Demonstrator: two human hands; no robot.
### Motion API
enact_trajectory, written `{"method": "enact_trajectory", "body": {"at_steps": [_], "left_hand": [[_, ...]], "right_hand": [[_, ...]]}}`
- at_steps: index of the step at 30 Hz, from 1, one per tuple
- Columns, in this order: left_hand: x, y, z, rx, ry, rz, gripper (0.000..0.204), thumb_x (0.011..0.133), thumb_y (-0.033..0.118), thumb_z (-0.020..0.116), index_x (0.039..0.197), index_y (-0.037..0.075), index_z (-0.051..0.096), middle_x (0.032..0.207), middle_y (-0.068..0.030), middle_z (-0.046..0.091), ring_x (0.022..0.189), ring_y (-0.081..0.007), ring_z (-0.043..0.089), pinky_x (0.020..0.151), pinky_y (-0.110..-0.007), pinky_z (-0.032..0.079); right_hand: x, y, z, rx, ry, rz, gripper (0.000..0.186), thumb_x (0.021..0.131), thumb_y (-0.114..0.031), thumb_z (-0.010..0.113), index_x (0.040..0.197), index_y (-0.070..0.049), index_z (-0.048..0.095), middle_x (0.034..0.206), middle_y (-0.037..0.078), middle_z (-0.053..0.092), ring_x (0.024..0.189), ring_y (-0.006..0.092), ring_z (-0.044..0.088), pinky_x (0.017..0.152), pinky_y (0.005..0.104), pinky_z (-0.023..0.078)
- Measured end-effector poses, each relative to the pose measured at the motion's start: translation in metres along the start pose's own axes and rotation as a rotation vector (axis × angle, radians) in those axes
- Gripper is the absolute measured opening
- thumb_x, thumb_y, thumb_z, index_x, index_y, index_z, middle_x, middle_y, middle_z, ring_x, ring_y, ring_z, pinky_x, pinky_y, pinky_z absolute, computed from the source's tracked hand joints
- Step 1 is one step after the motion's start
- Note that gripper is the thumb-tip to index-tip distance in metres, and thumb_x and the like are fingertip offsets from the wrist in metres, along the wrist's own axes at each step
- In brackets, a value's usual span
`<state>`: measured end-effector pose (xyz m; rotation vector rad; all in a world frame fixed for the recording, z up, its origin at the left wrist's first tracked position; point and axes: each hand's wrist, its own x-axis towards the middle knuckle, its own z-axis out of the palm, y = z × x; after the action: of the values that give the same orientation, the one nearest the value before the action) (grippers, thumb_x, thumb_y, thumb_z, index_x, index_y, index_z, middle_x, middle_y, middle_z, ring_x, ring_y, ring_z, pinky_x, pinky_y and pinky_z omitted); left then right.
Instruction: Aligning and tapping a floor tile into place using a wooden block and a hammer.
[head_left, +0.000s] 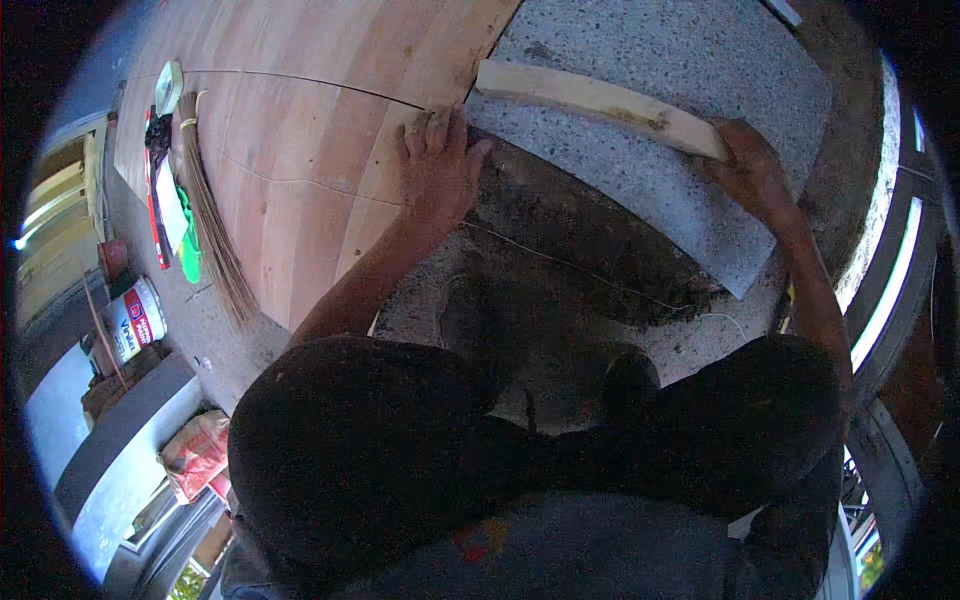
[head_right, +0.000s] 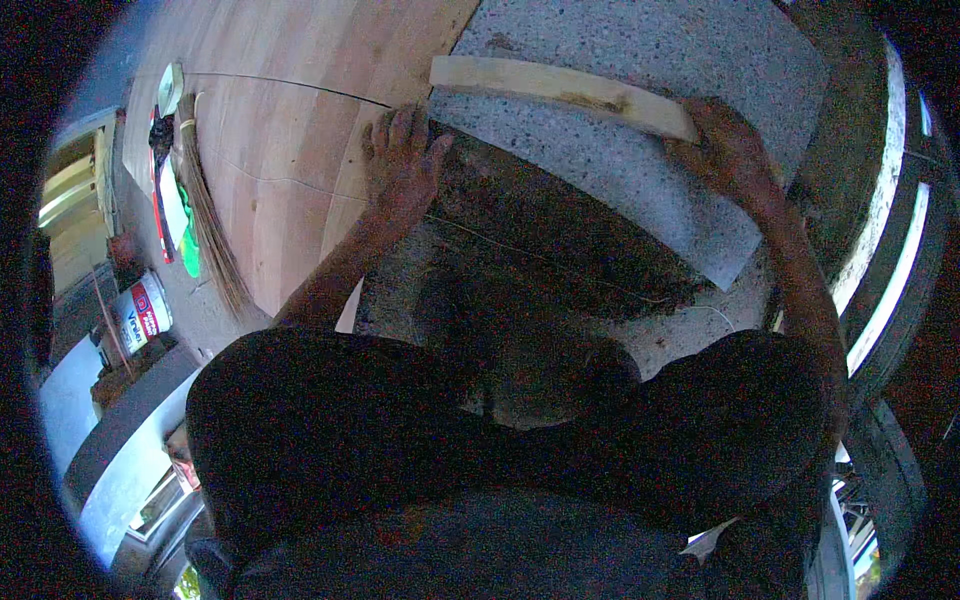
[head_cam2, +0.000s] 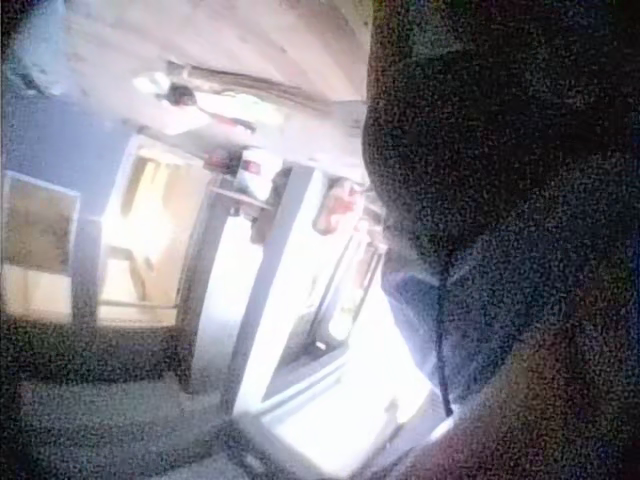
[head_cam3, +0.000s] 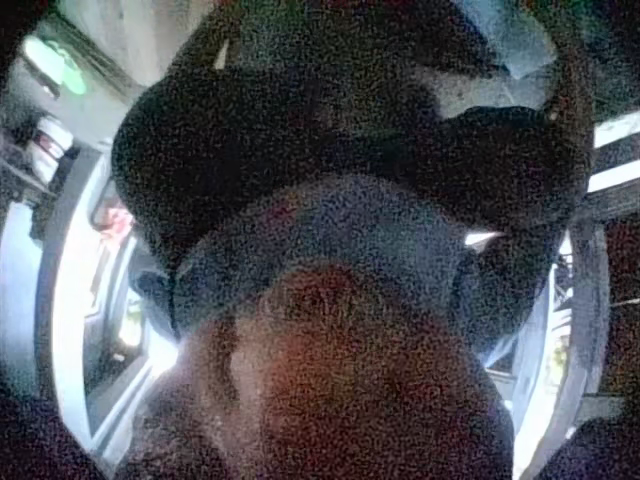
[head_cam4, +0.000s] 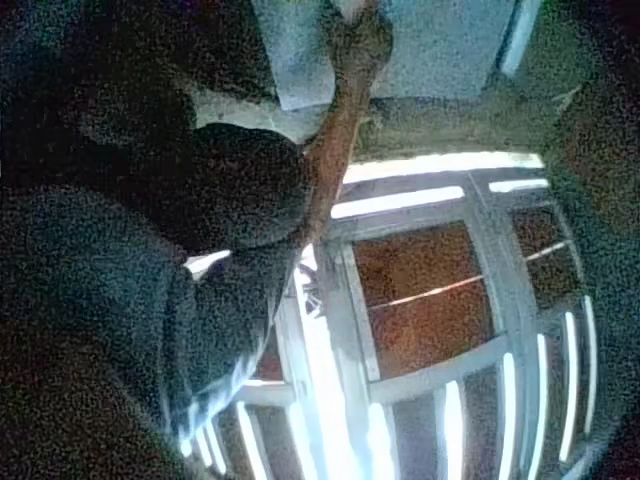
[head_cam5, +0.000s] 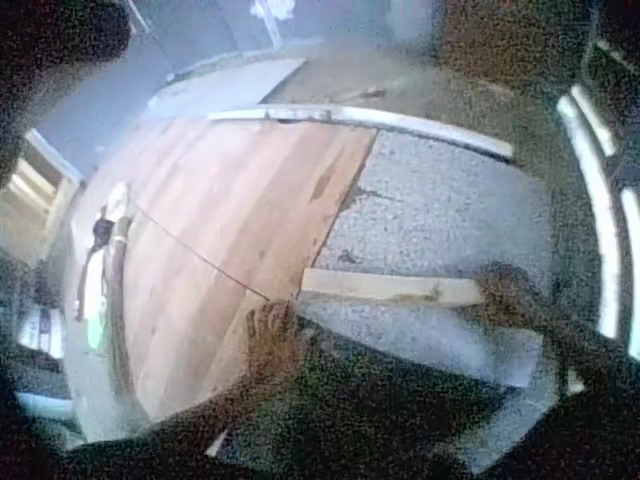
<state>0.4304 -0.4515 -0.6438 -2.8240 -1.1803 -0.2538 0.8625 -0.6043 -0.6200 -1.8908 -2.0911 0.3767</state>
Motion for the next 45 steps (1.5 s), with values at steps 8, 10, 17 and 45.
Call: {"method": "enact_trajectory", "body": {"at_steps": [8,10,17,45], "left_hand": [[0.043,0.049,-0.02,-0.3,0.146,0.333,0.067,0.091,0.03,0.073,0.147,0.002,0.049,0.144,-0.0196,0.047,0.132,-0.039,0.045,0.117,-0.063,0.028],[0.062,0.073,-0.021,-0.297,0.152,0.382,0.067,0.09,0.026,0.073,0.148,0.003,0.048,0.145,-0.0195,0.048,0.132,-0.0392,0.046,0.117,-0.063,0.028],[0.112,0.081,-0.021,-0.143,-0.103,0.435,0.072,0.079,0.013,0.075,0.146,0.006,0.051,0.14,-0.0141,0.054,0.132,-0.0344,0.05,0.114,-0.058,0.032],[0.279,0.089,0.041,-0.25,-0.075,0.58,0.062,0.085,0.028,0.079,0.142,0.019,0.056,0.127,-0.0101,0.065,0.123,-0.0321,0.058,0.107,-0.05,0.042]], "right_hand": [[0.028,0.015,-0.008,-0.044,-0.117,0.011,0.063,0.087,-0.033,0.08,0.139,-0.005,0.057,0.129,0.022,0.063,0.116,0.0425,0.062,0.102,0.05,0.05],[0.02,0.014,-0.017,-0.02,-0.098,0.016,0.064,0.084,-0.014,0.079,0.143,-0.008,0.055,0.136,0.019,0.06,0.124,0.0402,0.059,0.107,0.0475,0.048],[-0.167,0.041,-0.032,-0.211,0.318,0.93,0.04,0.108,-0.035,0.052,0.132,-0.006,0.065,0.129,0.021,0.066,0.123,0.0371,0.062,0.106,0.0502,0.047],[-0.089,-0.012,-0.097,0.144,0.338,0.846,0.025,0.104,-0.024,0.058,0.109,0.0,0.062,0.072,0.007,0.058,0.061,0.028,0.059,0.058,0.0412,0.049]]}}
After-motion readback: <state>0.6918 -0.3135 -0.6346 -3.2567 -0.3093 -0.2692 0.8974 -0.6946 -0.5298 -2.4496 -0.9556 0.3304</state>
